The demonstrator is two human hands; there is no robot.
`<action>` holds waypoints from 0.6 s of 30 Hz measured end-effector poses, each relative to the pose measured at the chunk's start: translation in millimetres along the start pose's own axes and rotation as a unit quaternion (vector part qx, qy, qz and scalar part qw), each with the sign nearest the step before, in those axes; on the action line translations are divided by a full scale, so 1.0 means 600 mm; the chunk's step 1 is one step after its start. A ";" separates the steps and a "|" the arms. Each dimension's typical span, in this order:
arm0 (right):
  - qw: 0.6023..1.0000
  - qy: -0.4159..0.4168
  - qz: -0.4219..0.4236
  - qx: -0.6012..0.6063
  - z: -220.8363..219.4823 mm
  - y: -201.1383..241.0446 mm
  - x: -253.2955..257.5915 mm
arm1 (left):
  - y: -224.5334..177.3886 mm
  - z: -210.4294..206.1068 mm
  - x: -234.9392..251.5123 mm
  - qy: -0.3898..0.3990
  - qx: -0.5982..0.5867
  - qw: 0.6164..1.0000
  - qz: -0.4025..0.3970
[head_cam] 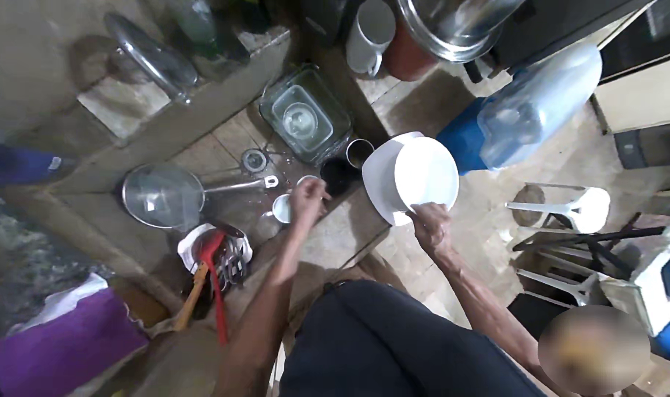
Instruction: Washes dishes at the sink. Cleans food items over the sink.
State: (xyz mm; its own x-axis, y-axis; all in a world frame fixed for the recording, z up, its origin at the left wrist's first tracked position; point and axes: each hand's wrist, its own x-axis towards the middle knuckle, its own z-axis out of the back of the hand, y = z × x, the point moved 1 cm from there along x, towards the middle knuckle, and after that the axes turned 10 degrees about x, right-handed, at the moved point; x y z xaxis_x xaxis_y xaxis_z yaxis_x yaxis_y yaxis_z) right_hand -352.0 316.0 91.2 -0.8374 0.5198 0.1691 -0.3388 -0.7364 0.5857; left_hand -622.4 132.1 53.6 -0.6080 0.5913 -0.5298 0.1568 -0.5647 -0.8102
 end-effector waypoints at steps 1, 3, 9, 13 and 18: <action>1.000 -0.002 -0.004 0.001 -0.003 -0.003 -0.002 | 0.003 -0.040 -0.013 0.069 0.020 0.997 -0.001; 1.000 -0.006 -0.010 0.003 -0.009 -0.003 -0.004 | 0.002 -0.100 -0.027 0.160 0.058 0.985 0.009; 1.000 -0.017 -0.005 -0.002 -0.022 -0.018 -0.005 | -0.005 -0.184 -0.020 0.220 0.133 0.966 0.029; 1.000 0.006 -0.011 -0.007 -0.025 -0.033 -0.002 | -0.014 -0.201 -0.018 0.202 0.131 0.970 0.020; 0.998 0.051 -0.027 -0.009 -0.024 -0.046 0.011 | -0.027 -0.212 -0.019 0.227 0.123 0.966 0.006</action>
State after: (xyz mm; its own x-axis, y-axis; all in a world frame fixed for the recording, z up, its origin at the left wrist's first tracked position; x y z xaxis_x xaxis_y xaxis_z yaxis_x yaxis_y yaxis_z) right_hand -354.5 333.6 64.5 -0.8567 0.5130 0.0545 -0.3922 -0.7163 0.5771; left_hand -519.2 207.7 41.1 -0.1940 0.7445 -0.6389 -0.0618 -0.6592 -0.7494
